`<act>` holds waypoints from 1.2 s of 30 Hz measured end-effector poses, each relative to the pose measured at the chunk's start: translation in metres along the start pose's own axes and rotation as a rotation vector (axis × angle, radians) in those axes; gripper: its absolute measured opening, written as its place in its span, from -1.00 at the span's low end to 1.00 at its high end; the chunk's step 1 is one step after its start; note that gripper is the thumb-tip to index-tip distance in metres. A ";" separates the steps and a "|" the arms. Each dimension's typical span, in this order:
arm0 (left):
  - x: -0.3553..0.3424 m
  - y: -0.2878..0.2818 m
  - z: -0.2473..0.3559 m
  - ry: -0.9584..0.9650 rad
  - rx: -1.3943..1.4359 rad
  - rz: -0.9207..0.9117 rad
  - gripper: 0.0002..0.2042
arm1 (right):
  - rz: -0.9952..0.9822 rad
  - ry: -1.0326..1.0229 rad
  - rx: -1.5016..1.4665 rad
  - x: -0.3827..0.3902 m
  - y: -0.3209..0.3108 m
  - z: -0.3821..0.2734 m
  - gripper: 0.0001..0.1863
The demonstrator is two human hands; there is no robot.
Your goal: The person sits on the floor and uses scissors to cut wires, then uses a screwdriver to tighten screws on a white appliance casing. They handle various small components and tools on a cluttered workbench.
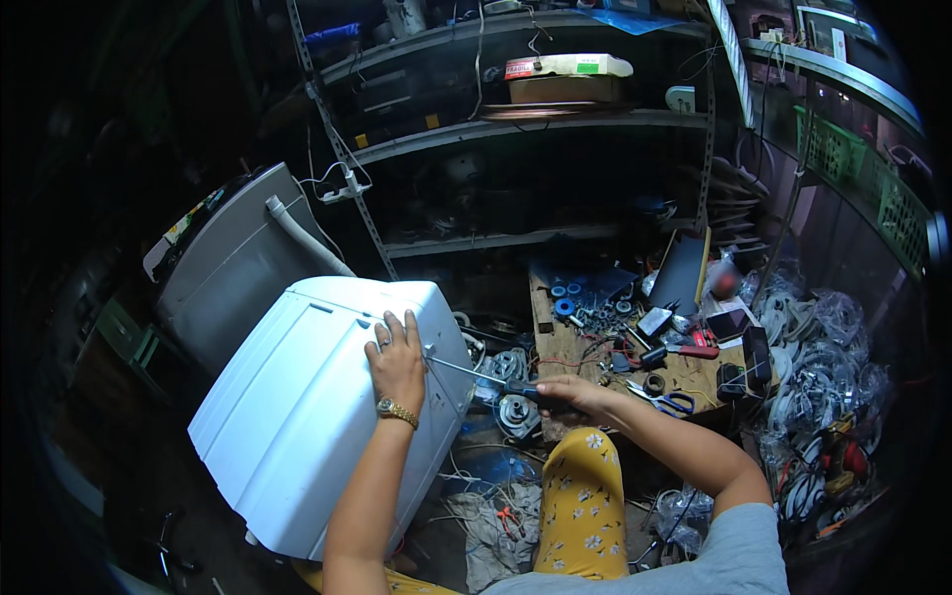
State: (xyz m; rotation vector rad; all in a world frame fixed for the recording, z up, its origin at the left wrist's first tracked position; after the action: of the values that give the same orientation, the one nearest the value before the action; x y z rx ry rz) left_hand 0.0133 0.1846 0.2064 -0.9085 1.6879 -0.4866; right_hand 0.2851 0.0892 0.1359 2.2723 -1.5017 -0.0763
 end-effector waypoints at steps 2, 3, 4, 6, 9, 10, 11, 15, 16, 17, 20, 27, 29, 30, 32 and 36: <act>-0.002 -0.002 0.002 0.002 0.011 -0.016 -0.08 | 0.107 -0.511 0.507 -0.004 0.003 0.007 -0.57; -0.004 -0.007 0.000 0.002 0.022 -0.043 -0.09 | 0.148 -0.510 0.422 -0.004 0.003 0.008 -0.58; -0.005 -0.011 -0.002 0.002 0.033 -0.069 -0.09 | 0.188 -0.507 0.337 -0.002 0.003 0.008 -0.59; -0.005 -0.015 -0.003 0.022 0.049 -0.091 -0.22 | 0.264 -0.498 0.163 0.000 0.003 0.008 -0.61; -0.005 -0.020 -0.009 0.050 0.080 -0.112 -0.31 | 0.423 -0.240 -0.406 0.003 0.016 0.001 -0.73; -0.006 -0.021 -0.009 0.062 0.096 -0.115 -0.32 | 0.287 -0.135 -0.470 0.003 0.009 0.006 -0.71; -0.006 -0.019 -0.010 0.060 0.089 -0.092 -0.33 | 0.150 -0.030 -0.531 0.003 -0.007 0.016 -0.70; -0.003 -0.017 -0.008 0.052 0.080 -0.047 -0.38 | 0.248 -0.316 -0.067 0.000 -0.009 0.018 -0.66; -0.004 -0.019 -0.006 0.050 0.083 -0.045 -0.39 | 0.370 -0.506 0.189 0.000 -0.004 0.014 -0.64; -0.003 -0.018 -0.004 0.054 0.093 -0.050 -0.38 | 0.356 -0.747 0.384 -0.005 -0.013 0.020 -0.61; -0.003 -0.017 -0.010 0.042 0.099 -0.064 -0.31 | 0.455 -0.822 0.248 -0.001 0.006 0.016 -0.54; -0.006 -0.030 -0.018 0.036 0.181 -0.099 -0.20 | 0.370 -0.596 -0.011 0.004 0.000 0.025 -0.66; -0.007 -0.030 -0.020 0.042 0.198 -0.108 -0.21 | 0.320 -0.710 0.020 0.000 -0.003 0.035 -0.67; -0.009 -0.030 -0.020 0.047 0.216 -0.112 -0.22 | 0.333 -0.800 0.067 -0.005 -0.004 0.036 -0.67; -0.013 -0.031 -0.016 0.064 0.250 -0.104 -0.23 | 0.414 -0.819 0.115 -0.005 -0.008 0.039 -0.67; -0.009 -0.025 -0.030 0.074 0.238 -0.087 -0.26 | 0.442 -0.499 0.132 0.008 0.008 0.017 -0.70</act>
State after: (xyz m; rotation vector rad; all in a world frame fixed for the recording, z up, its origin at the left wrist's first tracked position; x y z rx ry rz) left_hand -0.0056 0.1723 0.2395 -0.7992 1.6207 -0.7710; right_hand 0.2766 0.0739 0.1247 2.0496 -2.2935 -0.4528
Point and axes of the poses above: each hand's wrist, its own x-axis away from the middle knuckle, its own y-axis out of the palm, z = x × y, the point moved 1 cm from there along -x, towards the middle knuckle, and after that the axes turned 12 degrees about -y, right-handed, at the moved point
